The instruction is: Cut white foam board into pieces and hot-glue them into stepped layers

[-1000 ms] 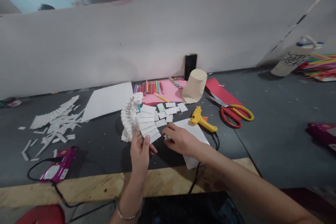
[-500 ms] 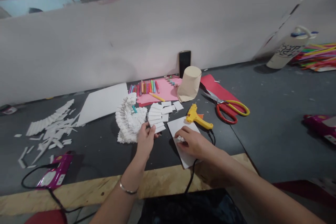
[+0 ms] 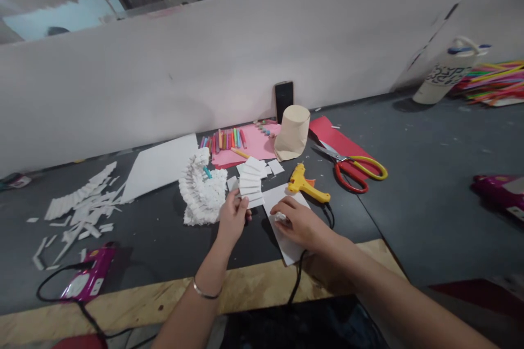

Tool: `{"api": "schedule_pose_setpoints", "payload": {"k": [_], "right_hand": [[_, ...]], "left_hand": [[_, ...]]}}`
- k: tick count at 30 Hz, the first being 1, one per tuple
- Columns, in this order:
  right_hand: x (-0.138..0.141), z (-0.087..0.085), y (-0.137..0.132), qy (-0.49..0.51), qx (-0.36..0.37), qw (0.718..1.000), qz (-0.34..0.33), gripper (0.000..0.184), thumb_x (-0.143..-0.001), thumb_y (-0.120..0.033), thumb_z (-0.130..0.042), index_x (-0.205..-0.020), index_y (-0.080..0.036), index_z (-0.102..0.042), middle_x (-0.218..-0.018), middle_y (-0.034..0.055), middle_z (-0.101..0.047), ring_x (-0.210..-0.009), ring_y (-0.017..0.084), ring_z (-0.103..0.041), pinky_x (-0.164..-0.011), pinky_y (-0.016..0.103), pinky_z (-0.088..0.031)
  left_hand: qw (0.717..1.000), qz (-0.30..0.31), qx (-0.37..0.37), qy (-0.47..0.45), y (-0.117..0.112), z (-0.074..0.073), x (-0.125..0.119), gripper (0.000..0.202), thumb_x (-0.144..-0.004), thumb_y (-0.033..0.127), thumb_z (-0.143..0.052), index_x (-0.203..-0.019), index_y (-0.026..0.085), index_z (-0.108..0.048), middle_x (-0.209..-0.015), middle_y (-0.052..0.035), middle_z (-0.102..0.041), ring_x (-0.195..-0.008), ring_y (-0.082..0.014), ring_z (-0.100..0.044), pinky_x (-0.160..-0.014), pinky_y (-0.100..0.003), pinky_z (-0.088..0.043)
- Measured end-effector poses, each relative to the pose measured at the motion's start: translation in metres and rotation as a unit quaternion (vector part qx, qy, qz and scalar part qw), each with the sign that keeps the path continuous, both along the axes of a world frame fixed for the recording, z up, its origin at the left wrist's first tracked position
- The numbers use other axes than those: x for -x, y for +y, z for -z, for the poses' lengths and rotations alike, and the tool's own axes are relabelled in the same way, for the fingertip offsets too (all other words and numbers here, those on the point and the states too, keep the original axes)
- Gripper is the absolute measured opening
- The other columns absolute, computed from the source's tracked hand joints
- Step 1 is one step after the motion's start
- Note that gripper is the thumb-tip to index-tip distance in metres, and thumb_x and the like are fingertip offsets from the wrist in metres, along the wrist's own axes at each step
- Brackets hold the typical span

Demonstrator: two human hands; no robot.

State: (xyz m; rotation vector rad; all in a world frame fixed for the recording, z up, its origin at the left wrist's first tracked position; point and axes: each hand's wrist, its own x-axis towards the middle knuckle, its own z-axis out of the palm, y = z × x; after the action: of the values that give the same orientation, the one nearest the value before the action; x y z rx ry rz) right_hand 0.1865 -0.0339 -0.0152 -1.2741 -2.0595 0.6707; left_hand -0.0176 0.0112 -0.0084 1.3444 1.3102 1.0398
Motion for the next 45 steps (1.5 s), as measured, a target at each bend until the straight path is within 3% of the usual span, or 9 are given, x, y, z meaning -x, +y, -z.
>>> {"api": "schedule_pose_setpoints", "payload": {"k": [10,13,15,17,22,27,31,37,45], "right_hand": [[-0.008,-0.012,0.008,0.026,-0.036,0.999,0.007,0.02,-0.091,-0.024,-0.049,-0.093,-0.018,-0.069,-0.102,0.0106,-0.064,-0.09,0.019,-0.062,-0.081,0.032,-0.05],[-0.013,-0.025,0.019,0.046,0.033,0.995,0.084,0.023,-0.092,-0.031,-0.048,-0.082,-0.018,-0.065,-0.08,0.0052,-0.064,-0.071,0.016,-0.059,-0.069,0.029,-0.048],[-0.013,-0.032,0.026,0.068,0.11,0.987,0.1,0.024,-0.09,-0.039,-0.051,-0.093,-0.018,-0.064,-0.075,0.0021,-0.064,-0.061,0.013,-0.055,-0.06,0.026,-0.044],[-0.01,-0.036,0.031,0.097,0.165,0.978,0.081,0.031,-0.088,-0.044,-0.056,-0.103,-0.018,-0.063,-0.075,0.0007,-0.064,-0.057,0.011,-0.054,-0.055,0.024,-0.042],[-0.004,-0.031,0.035,0.154,0.219,0.963,0.031,0.027,-0.086,-0.043,-0.056,-0.079,-0.018,-0.059,-0.066,-0.0019,-0.058,-0.049,0.008,-0.048,-0.049,0.021,-0.038],[-0.01,-0.032,0.025,0.133,0.249,0.959,-0.009,0.024,-0.085,-0.04,-0.058,-0.075,-0.019,-0.056,-0.065,-0.0019,-0.059,-0.051,0.009,-0.048,-0.049,0.022,-0.037],[-0.011,-0.039,0.017,0.076,0.253,0.963,-0.047,0.02,-0.083,-0.036,-0.059,-0.075,-0.019,-0.057,-0.065,-0.002,-0.056,-0.059,0.011,-0.05,-0.056,0.023,-0.039],[-0.007,-0.038,0.014,0.045,0.253,0.962,-0.088,0.023,-0.083,-0.041,-0.061,-0.081,-0.019,-0.059,-0.07,-0.0004,-0.06,-0.063,0.013,-0.052,-0.06,0.025,-0.04],[-0.006,-0.035,0.018,0.157,0.209,0.965,0.037,0.032,-0.087,-0.05,-0.051,-0.076,-0.02,-0.051,-0.058,-0.0031,-0.049,-0.054,0.011,-0.046,-0.05,0.024,-0.034]], "left_hand": [[0.997,0.063,-0.001,-0.046,-0.001,0.002,-0.003,0.057,-0.079,0.056,-0.064,-0.117,0.017,-0.048,-0.069,-0.0005,-0.063,-0.055,-0.0156,-0.063,-0.043,-0.023,-0.044],[0.994,0.058,0.03,-0.086,-0.002,-0.003,-0.004,0.057,-0.076,0.055,-0.067,-0.115,0.017,-0.048,-0.071,-0.0015,-0.066,-0.058,-0.0178,-0.066,-0.047,-0.025,-0.048],[0.992,0.058,0.043,-0.101,-0.004,-0.007,-0.005,0.058,-0.075,0.053,-0.069,-0.115,0.017,-0.049,-0.073,-0.0027,-0.068,-0.058,-0.0181,-0.066,-0.049,-0.026,-0.05],[0.99,0.069,0.05,-0.109,-0.005,-0.01,-0.006,0.059,-0.074,0.053,-0.071,-0.117,0.018,-0.048,-0.076,-0.0038,-0.07,-0.059,-0.0185,-0.067,-0.05,-0.027,-0.052],[0.986,0.104,0.066,-0.112,-0.008,-0.012,-0.008,0.059,-0.07,0.057,-0.073,-0.112,0.019,-0.053,-0.085,-0.0067,-0.071,-0.066,-0.0206,-0.068,-0.056,-0.031,-0.055],[0.977,0.108,0.064,-0.175,-0.013,-0.008,-0.006,0.056,-0.079,0.064,-0.061,-0.112,0.018,-0.062,-0.104,-0.0108,-0.07,-0.091,-0.025,-0.067,-0.072,-0.033,-0.055],[0.965,0.106,0.102,-0.218,-0.016,-0.009,-0.007,0.059,-0.08,0.064,-0.061,-0.114,0.017,-0.061,-0.098,-0.0102,-0.07,-0.089,-0.0246,-0.067,-0.073,-0.032,-0.053],[0.985,0.067,0.085,-0.133,-0.013,-0.011,-0.007,0.037,-0.077,0.049,-0.071,-0.095,0.017,-0.065,-0.076,-0.0023,-0.067,-0.067,-0.014,-0.06,-0.063,-0.023,-0.047],[0.989,0.071,0.098,-0.09,-0.015,-0.015,-0.01,0.039,-0.073,0.053,-0.072,-0.089,0.018,-0.066,-0.076,-0.0027,-0.069,-0.068,-0.016,-0.061,-0.062,-0.025,-0.048]]}}
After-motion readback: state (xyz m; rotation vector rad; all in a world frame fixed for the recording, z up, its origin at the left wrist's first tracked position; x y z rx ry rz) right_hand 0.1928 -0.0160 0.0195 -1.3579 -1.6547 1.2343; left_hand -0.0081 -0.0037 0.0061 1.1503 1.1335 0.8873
